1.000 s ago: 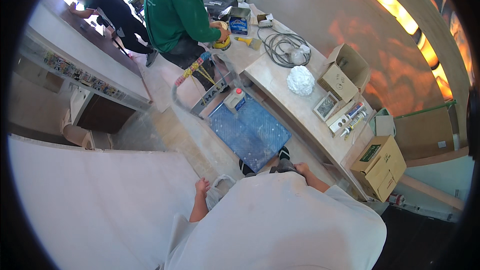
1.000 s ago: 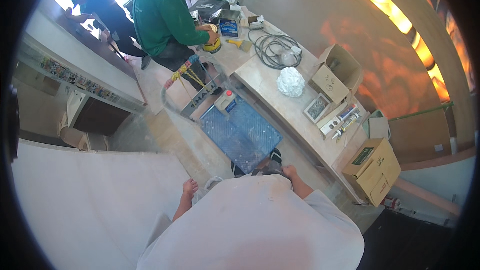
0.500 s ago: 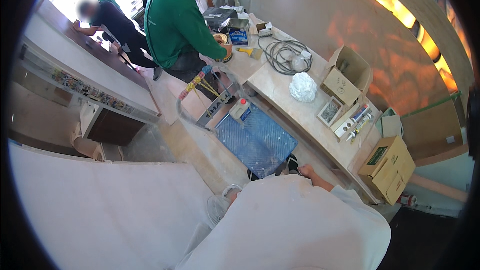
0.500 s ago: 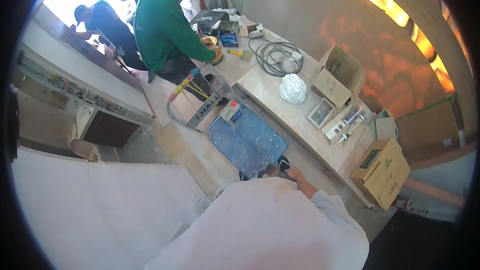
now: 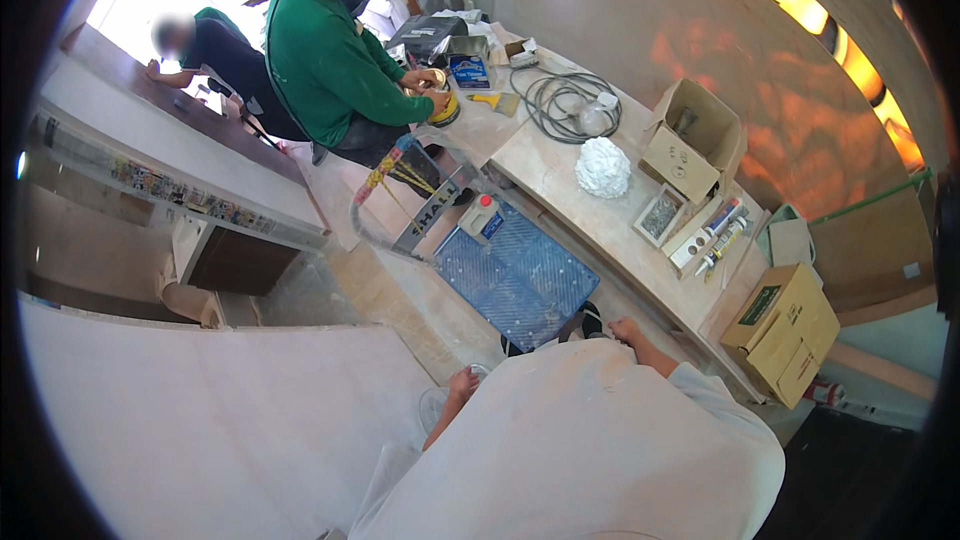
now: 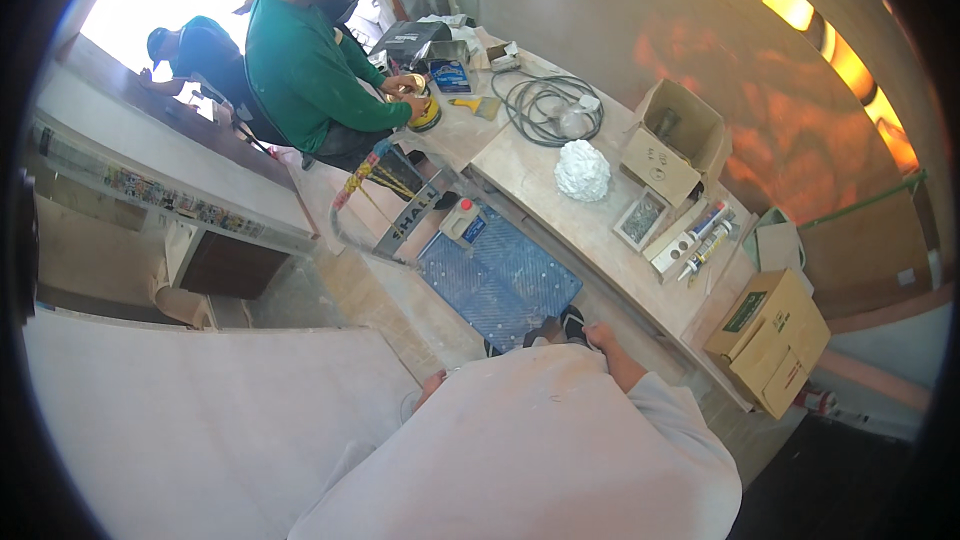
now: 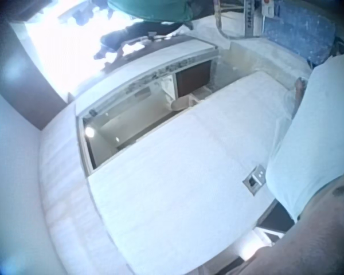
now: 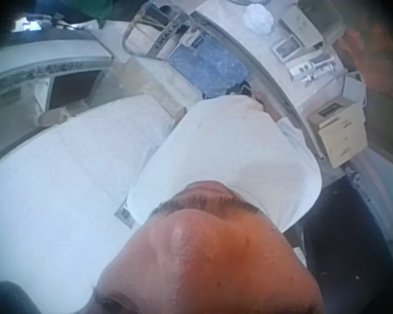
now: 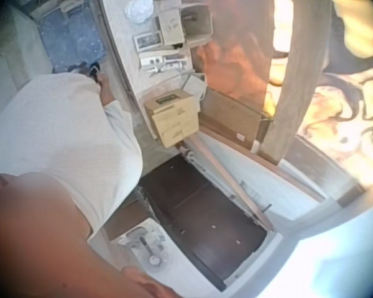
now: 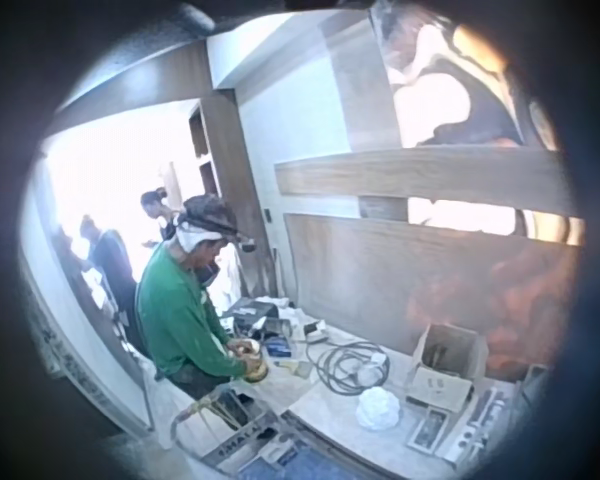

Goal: The person packs various items, including a yellow can and a white wrapped object, into a cardboard box. They move the box to a table and continue organizing the contents while other people work in the background.

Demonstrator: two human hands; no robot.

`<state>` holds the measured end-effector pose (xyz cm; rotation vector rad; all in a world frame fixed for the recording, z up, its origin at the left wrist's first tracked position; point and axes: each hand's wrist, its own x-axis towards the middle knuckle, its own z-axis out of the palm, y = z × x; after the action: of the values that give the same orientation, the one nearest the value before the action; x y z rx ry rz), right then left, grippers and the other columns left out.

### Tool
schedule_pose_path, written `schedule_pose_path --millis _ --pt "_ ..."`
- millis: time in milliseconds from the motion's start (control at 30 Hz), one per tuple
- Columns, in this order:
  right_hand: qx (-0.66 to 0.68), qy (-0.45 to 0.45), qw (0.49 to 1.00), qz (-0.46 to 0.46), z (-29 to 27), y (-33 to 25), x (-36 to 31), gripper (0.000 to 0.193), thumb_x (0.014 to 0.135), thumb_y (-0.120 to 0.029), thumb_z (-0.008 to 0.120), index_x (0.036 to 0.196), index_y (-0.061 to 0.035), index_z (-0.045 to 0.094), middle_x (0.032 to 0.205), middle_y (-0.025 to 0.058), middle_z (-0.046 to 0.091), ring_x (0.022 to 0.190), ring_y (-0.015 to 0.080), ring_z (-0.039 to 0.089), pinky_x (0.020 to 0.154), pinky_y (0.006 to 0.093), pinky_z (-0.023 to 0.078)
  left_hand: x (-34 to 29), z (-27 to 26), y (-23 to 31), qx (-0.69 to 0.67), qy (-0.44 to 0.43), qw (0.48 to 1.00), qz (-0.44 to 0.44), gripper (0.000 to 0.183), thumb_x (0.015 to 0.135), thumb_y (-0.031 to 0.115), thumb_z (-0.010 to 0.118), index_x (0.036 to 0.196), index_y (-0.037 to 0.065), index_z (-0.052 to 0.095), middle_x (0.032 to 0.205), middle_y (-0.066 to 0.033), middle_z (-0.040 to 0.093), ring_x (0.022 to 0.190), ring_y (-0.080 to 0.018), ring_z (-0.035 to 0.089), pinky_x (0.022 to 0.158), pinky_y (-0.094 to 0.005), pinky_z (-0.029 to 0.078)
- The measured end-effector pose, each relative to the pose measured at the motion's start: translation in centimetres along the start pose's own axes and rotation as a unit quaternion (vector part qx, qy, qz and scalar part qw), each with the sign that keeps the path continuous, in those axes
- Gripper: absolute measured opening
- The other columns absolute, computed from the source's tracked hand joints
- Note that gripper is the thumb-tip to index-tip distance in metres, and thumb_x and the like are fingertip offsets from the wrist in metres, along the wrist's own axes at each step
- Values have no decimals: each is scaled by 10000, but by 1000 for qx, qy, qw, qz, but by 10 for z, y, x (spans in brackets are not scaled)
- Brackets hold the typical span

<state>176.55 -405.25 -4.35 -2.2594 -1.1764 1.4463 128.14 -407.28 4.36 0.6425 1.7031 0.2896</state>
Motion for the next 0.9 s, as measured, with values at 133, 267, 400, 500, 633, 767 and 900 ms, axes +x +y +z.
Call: schedule_pose_path --millis 133,267,400,500,633,767,900 --pt "0 6 1000 -7 -9 10 -4 314 783 -304 603 708 -6 667 606 117 612 479 207 564 451 352 444 7 9 -3 65 -36 994 83 364 902 286 531 1133 5 523 1078 -205 599 904 -297 606 718 -406 504" --pt "-43 8 999 12 -11 18 -10 368 768 -353 591 724 0 685 673 159 653 570 253 626 568 384 493 29 17 -30 391 -14 839 379 374 898 266 528 1138 -21 517 1010 -217 631 873 -312 633 734 -394 510" --pt "-70 16 997 -9 -8 22 -12 413 757 -394 579 731 2 692 734 174 670 680 291 658 681 399 503 43 19 -51 450 -20 808 381 369 898 262 521 1130 -26 525 1000 -216 638 872 -313 637 742 -394 509" --pt "-63 3 998 24 -8 23 -14 410 760 -393 578 732 0 693 743 174 671 717 304 660 704 400 501 47 20 -61 457 -27 820 343 366 898 259 516 1125 -29 531 993 -215 643 870 -314 640 748 -394 509" --pt "-63 -6 998 14 -11 22 -15 398 766 -376 570 734 2 690 749 184 667 737 312 658 712 399 501 50 18 -65 489 -29 804 337 363 898 255 510 1117 -33 540 983 -213 650 869 -316 644 756 -394 508" --pt "-92 1 996 -17 -12 19 -16 394 766 -364 561 743 10 686 751 189 665 734 315 657 712 402 502 41 15 -56 490 -45 824 281 360 898 251 503 1109 -38 548 974 -212 657 867 -317 648 764 -394 507" --pt "-72 -6 997 -34 -14 16 -18 401 766 -369 559 742 11 685 747 191 663 727 318 655 708 402 503 20 19 -42 207 -33 961 178 337 900 247 474 1069 -16 599 1035 -182 657 899 -319 643 787 -416 497"
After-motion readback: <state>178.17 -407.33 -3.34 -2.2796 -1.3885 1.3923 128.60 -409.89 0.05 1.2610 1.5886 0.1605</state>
